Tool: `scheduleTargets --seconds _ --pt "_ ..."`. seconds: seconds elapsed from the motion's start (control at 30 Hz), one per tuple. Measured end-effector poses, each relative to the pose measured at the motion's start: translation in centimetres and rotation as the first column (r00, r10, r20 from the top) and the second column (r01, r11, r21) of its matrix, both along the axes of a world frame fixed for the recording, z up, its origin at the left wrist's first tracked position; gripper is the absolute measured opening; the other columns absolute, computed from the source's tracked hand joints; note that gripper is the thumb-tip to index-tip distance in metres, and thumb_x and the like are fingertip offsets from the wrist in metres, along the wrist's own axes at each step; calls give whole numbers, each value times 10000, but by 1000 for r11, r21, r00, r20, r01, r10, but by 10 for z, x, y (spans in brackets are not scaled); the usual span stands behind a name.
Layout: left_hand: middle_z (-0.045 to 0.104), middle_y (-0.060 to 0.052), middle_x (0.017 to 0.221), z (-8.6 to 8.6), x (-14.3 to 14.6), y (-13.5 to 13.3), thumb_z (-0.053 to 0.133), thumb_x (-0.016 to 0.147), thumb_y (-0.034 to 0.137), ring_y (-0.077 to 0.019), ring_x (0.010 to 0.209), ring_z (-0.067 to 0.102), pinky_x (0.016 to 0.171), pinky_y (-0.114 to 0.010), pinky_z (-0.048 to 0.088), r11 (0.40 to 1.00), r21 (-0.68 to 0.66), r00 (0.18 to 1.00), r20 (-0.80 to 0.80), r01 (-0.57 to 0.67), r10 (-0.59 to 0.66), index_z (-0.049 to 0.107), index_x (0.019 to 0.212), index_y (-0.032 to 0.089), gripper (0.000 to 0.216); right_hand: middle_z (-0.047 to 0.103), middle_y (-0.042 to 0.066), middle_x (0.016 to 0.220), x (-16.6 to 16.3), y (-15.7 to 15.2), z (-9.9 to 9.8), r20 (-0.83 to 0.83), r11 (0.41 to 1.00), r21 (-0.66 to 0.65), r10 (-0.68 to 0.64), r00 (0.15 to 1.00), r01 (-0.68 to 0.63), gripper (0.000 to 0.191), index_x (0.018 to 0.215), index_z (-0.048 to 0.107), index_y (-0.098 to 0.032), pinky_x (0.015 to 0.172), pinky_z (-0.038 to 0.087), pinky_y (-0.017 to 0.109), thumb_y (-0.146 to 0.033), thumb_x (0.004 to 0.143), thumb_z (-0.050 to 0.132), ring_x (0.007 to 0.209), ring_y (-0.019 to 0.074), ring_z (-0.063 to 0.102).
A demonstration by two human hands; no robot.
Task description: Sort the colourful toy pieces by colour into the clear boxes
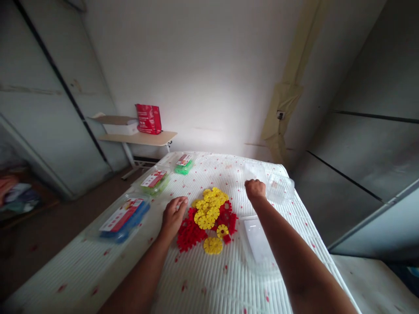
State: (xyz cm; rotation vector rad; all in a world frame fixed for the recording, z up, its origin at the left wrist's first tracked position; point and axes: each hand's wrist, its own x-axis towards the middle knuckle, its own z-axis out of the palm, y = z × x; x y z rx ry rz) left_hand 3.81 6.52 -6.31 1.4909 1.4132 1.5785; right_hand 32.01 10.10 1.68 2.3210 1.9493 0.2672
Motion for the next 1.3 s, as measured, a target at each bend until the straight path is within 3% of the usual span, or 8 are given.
scheduleTargets --seconds 0.23,0.37,0.47,0.6,0.83,0.97,1.07,1.3 --pt "674 -76 885 -6 1 -1 595 737 370 -229 887 604 884 -392 424 998 -47 997 -65 34 -37 660 837 215 195 643 174 994 -14 -40 6 60 993 102 52 997 -58 325 1068 573 -127 586 419 306 -343 876 421 815 271 649" --pt "670 -80 953 -7 6 -2 629 704 356 -246 971 587 933 -411 399 994 -85 995 -62 66 -72 667 889 222 231 676 145 825 13 -95 -13 -1 995 -62 -76 997 76 407 996 588 -162 593 448 365 -505 838 437 771 314 661" --pt "643 -87 1076 -9 13 -2 639 696 354 -248 1065 556 985 -408 372 983 -77 984 -47 168 -172 658 993 226 323 681 144 891 46 -128 -42 -190 983 -134 -149 970 125 496 1028 587 -167 655 460 382 -579 775 475 813 310 657" --pt "577 -115 1215 -12 22 -4 637 697 372 -275 1185 482 1049 -438 307 969 -103 964 -121 226 -237 629 1096 212 430 679 120 894 72 -144 -73 -451 991 -72 -133 883 112 643 1218 486 -130 694 462 363 -550 731 512 804 269 651" --pt "542 -124 1267 -10 35 -14 580 745 410 -271 1206 466 1057 -424 307 940 -142 909 -244 311 -338 581 1174 201 478 681 91 857 67 -136 -82 -671 987 -34 -141 728 160 588 1135 557 -136 693 467 310 -427 628 624 765 226 639" --pt "540 -123 1273 -7 36 -17 571 762 405 -264 1205 470 1048 -409 325 929 -132 906 -211 345 -366 565 1192 204 475 638 46 688 68 -140 -68 -816 983 -157 -184 549 96 309 824 611 -174 549 433 265 -414 630 594 602 167 579" --pt "542 -109 1268 -3 31 -15 575 761 384 -246 1200 475 1043 -395 339 938 -107 922 -179 330 -344 561 1184 207 458 502 -22 523 70 -152 -43 -915 974 -225 -209 346 -7 316 638 513 -199 448 349 235 -507 632 580 466 108 452" --pt "635 -112 1114 23 13 -6 594 741 347 -230 1069 568 979 -381 402 964 -155 969 -87 218 -233 630 1033 159 348 546 -28 567 29 -130 31 -993 999 1 6 -121 39 366 616 527 -182 498 406 229 -356 470 813 514 101 506"
